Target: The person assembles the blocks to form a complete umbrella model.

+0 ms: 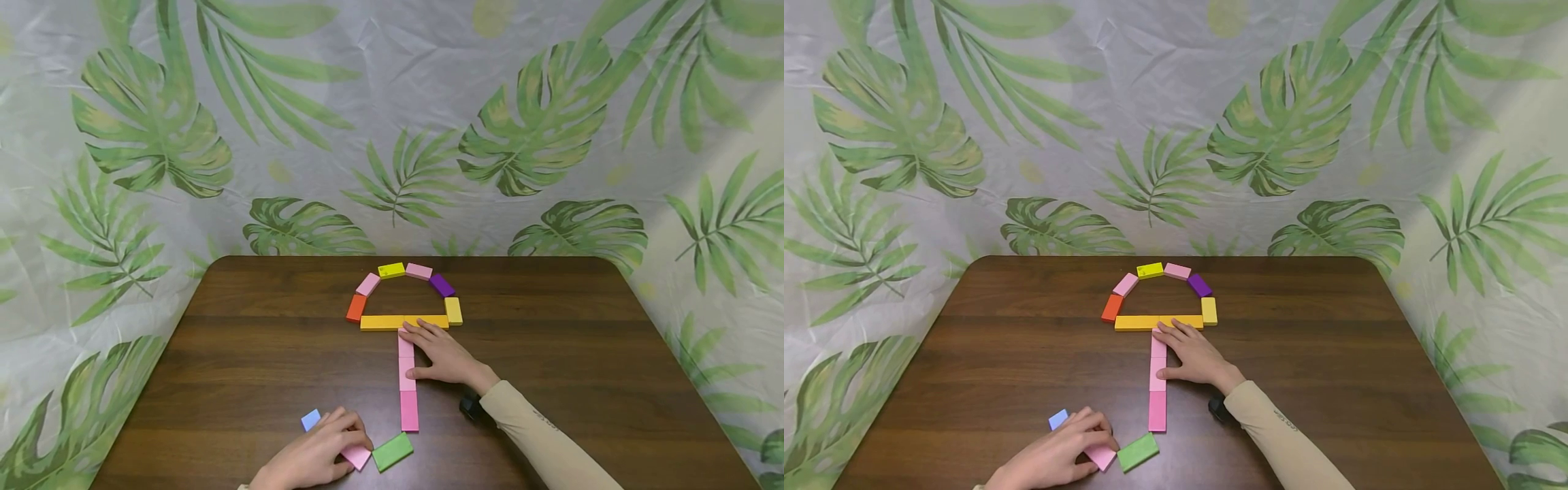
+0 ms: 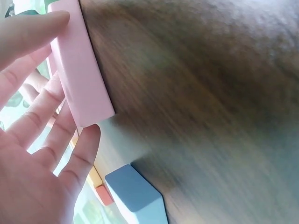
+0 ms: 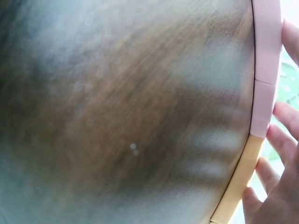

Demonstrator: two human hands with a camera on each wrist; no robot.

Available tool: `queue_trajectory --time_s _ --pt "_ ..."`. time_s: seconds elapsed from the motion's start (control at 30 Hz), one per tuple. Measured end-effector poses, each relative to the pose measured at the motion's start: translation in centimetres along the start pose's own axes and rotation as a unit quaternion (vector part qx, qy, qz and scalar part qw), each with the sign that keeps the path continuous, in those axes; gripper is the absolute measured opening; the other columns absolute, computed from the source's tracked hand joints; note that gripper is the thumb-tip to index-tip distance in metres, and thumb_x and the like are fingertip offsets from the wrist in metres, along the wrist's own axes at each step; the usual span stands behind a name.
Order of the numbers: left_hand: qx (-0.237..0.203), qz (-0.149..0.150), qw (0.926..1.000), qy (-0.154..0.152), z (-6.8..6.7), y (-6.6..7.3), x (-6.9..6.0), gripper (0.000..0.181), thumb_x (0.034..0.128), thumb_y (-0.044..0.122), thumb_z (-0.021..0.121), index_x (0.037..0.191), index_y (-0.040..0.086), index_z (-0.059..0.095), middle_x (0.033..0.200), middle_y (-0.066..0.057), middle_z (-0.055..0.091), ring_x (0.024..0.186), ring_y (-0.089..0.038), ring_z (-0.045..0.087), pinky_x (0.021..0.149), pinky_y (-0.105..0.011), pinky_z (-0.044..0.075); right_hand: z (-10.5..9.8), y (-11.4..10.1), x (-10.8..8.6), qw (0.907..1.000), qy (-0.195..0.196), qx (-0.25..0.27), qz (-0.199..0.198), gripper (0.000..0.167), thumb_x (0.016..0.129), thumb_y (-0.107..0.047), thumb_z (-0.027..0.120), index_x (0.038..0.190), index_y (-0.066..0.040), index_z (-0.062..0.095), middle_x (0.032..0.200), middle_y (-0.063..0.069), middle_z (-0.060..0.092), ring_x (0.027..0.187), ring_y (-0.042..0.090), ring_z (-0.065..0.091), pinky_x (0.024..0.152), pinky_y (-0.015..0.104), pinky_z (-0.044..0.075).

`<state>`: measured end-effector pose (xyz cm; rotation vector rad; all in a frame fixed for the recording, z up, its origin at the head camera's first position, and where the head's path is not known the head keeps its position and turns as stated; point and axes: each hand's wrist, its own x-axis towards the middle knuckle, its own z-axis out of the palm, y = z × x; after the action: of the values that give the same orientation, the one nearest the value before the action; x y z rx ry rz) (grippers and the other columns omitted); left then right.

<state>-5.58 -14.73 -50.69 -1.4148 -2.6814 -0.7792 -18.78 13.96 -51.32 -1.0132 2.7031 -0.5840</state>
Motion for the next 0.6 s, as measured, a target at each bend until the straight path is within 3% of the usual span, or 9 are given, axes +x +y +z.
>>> queue_trajectory --time_s 0.6 --pt "0.003 0.015 0.9998 -0.015 -0.11 -0.37 0.36 0.027 0.0749 0.005 0.074 0.097 0.02 0.07 0.1 0.011 0.054 0.094 -0.007 0.048 0.082 -0.021 0.043 -0.13 -0.16 -0.13 0.9999 0.005 0.007 -0.006 0.08 0.085 -0.052 0.064 0.149 -0.013 0.035 0.155 0.008 0.028 0.143 0.033 0.015 0.111 0.052 0.017"
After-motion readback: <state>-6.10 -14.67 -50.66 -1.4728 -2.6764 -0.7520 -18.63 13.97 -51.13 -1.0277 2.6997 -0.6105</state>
